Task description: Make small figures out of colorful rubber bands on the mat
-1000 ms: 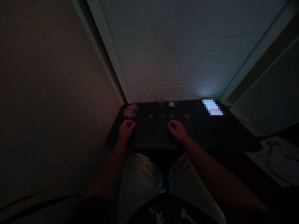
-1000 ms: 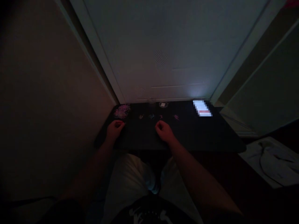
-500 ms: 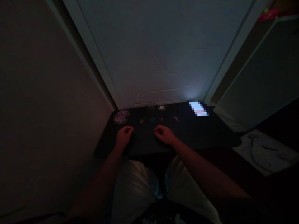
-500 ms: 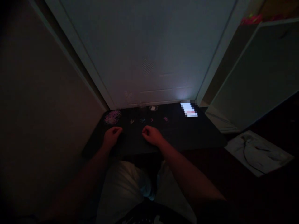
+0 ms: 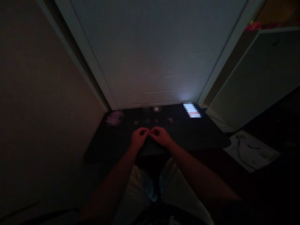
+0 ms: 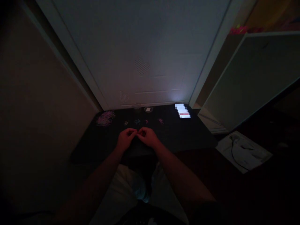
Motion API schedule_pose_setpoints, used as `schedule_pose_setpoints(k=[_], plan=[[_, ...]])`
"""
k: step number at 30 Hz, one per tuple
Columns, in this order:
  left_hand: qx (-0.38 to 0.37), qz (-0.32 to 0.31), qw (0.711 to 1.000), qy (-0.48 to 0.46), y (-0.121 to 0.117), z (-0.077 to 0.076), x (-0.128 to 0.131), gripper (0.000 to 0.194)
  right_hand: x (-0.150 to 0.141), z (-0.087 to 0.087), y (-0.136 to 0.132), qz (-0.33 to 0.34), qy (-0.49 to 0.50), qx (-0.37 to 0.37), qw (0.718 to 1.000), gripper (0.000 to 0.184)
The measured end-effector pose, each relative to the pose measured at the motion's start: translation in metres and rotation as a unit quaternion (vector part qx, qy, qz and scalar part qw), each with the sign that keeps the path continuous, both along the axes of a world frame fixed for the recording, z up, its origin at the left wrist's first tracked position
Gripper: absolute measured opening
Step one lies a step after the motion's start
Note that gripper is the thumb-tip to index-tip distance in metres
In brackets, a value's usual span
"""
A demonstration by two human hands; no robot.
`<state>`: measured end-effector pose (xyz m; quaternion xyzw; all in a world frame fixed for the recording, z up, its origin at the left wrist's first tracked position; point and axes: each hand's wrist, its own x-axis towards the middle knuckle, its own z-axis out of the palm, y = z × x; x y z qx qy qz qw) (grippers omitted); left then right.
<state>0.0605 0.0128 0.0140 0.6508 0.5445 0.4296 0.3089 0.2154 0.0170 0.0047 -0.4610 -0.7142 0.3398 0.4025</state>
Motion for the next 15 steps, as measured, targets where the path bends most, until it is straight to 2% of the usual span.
schedule_pose_setpoints(k=[11,15], plan=[[-0.017,-0.008,1.0,0.011,-0.0003,-0.0015,0.0025,0.019,0.0027,-0.0018,0.0019,-0.007,-0.006,0.003,1.0,0.011],[-0.001,-0.01,1.0,0.024,0.0006,-0.0043,0.0009,0.02,0.0029,-0.0026,0.0035,-0.002,0.003,0.008,1.0,0.009]])
